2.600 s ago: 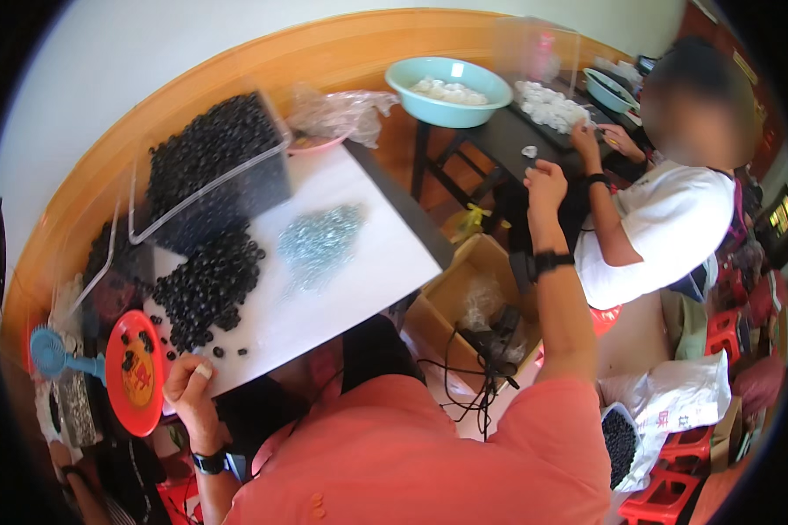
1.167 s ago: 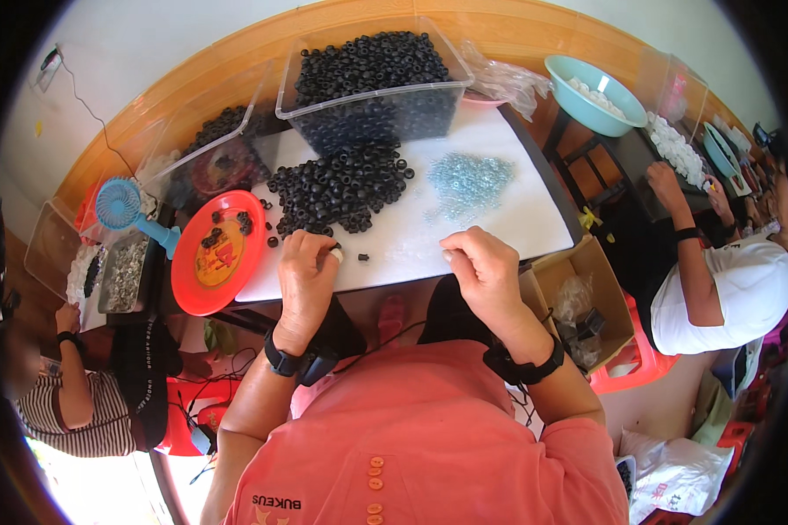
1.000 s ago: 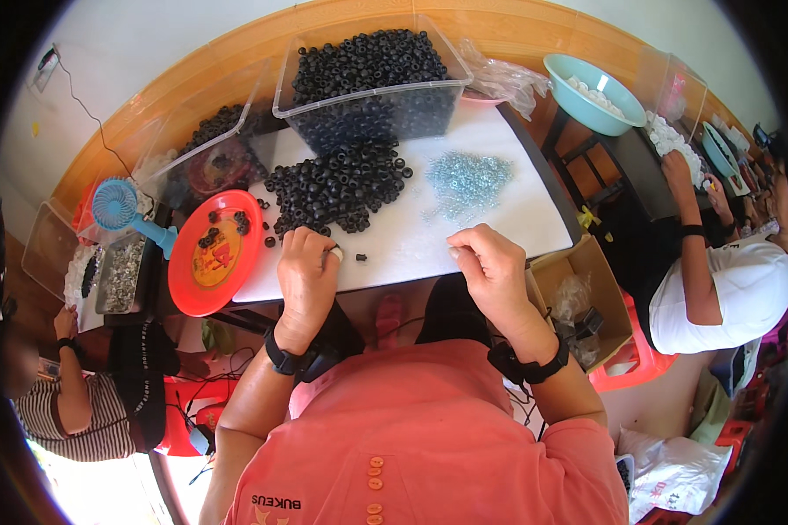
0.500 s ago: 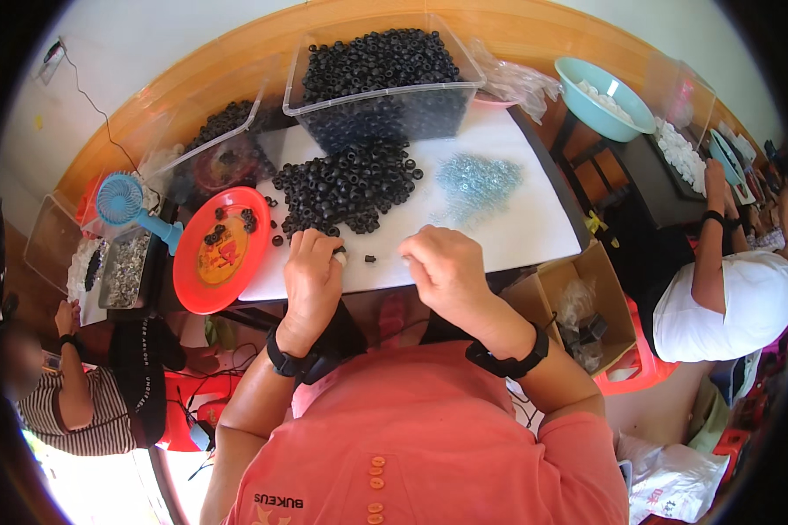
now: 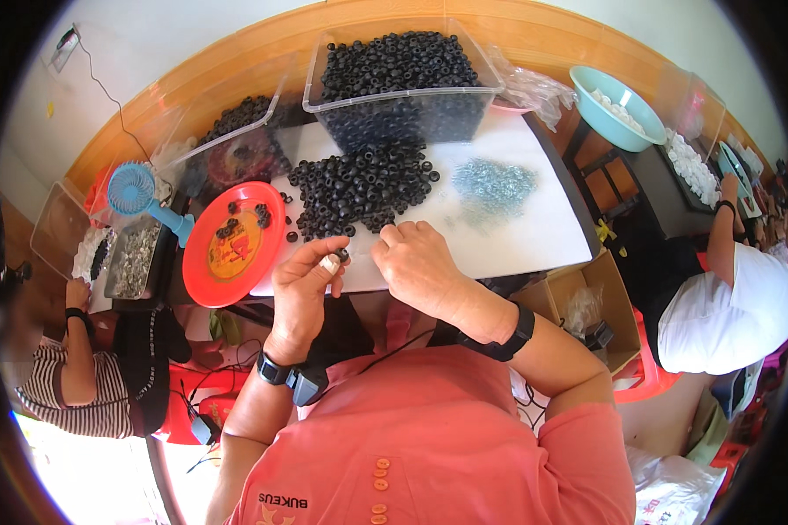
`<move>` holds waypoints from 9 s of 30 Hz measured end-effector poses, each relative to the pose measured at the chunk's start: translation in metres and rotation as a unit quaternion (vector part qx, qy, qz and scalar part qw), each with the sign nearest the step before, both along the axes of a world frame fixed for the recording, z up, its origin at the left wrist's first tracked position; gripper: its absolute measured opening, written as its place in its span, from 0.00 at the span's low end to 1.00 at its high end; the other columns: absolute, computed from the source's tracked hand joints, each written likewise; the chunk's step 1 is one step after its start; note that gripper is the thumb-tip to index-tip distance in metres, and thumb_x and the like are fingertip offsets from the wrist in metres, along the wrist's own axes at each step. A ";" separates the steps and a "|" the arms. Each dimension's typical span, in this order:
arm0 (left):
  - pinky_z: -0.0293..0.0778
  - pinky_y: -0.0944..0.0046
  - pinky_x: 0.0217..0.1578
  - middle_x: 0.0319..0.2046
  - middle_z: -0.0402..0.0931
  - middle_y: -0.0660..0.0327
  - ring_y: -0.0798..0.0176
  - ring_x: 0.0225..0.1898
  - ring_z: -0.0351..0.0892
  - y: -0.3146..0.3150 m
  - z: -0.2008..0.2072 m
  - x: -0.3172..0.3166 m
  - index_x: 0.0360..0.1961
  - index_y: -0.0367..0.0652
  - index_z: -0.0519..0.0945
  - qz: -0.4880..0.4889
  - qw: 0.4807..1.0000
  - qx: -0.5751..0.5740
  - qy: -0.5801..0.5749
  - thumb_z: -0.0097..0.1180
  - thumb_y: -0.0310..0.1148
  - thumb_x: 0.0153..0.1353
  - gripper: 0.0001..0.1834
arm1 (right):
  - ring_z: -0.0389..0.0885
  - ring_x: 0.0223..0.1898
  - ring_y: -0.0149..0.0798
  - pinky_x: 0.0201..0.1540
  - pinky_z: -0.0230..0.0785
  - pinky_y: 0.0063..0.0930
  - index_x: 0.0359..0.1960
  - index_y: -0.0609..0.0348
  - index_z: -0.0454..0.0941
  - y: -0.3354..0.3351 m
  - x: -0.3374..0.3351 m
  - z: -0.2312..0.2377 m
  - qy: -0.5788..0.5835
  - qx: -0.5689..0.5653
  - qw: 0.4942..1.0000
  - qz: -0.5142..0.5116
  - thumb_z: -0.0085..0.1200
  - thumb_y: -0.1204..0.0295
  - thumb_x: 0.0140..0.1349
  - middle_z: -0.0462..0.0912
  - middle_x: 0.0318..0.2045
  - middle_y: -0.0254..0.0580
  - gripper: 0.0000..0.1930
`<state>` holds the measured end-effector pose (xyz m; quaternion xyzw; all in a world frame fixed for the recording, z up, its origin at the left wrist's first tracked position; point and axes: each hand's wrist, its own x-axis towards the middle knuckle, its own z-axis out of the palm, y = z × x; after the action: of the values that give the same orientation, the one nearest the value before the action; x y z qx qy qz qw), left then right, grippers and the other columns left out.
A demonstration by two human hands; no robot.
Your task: Fitting white plastic inserts into black eyelets/grommets manually at a workbench.
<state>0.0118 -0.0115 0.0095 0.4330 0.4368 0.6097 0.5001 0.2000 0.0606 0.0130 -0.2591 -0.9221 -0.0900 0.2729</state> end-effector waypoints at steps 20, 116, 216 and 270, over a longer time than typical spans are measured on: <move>0.74 0.69 0.31 0.39 0.82 0.54 0.67 0.37 0.78 0.006 -0.001 0.000 0.51 0.31 0.80 -0.079 0.982 -0.007 -0.170 0.52 0.21 0.68 0.13 | 0.76 0.39 0.43 0.41 0.64 0.38 0.27 0.57 0.79 -0.002 0.006 0.000 -0.006 -0.030 0.998 -0.049 0.58 0.76 0.47 0.77 0.32 0.39 0.05; 0.70 0.71 0.21 0.31 0.79 0.58 0.69 0.25 0.75 0.013 -0.002 0.017 0.44 0.30 0.80 -0.041 0.993 -0.099 -0.057 0.57 0.20 0.64 0.08 | 0.76 0.26 0.51 0.29 0.68 0.41 0.34 0.61 0.74 0.004 -0.008 -0.008 0.309 -0.202 0.922 0.112 0.55 0.85 0.53 0.75 0.25 0.45 0.08; 0.70 0.64 0.29 0.29 0.78 0.58 0.66 0.28 0.74 0.008 0.027 0.010 0.36 0.34 0.82 -0.056 0.956 -0.005 0.287 0.59 0.22 0.59 0.05 | 0.84 0.27 0.51 0.30 0.73 0.44 0.32 0.60 0.75 0.001 -0.005 0.027 0.030 -0.331 0.943 -0.017 0.70 0.67 0.45 0.83 0.23 0.47 0.17; 0.68 0.58 0.41 0.30 0.73 0.60 0.53 0.38 0.66 0.036 -0.002 0.017 0.37 0.39 0.82 -0.047 0.873 0.177 0.452 0.64 0.21 0.51 0.10 | 0.81 0.30 0.57 0.33 0.70 0.51 0.28 0.61 0.76 0.024 0.011 0.021 0.047 -0.453 0.890 -0.014 0.56 0.75 0.56 0.82 0.23 0.51 0.04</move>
<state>0.0288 0.0240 0.0071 0.7626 0.4791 0.3901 0.1915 0.2112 0.0848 0.0338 -0.3715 -0.8451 0.3458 0.1681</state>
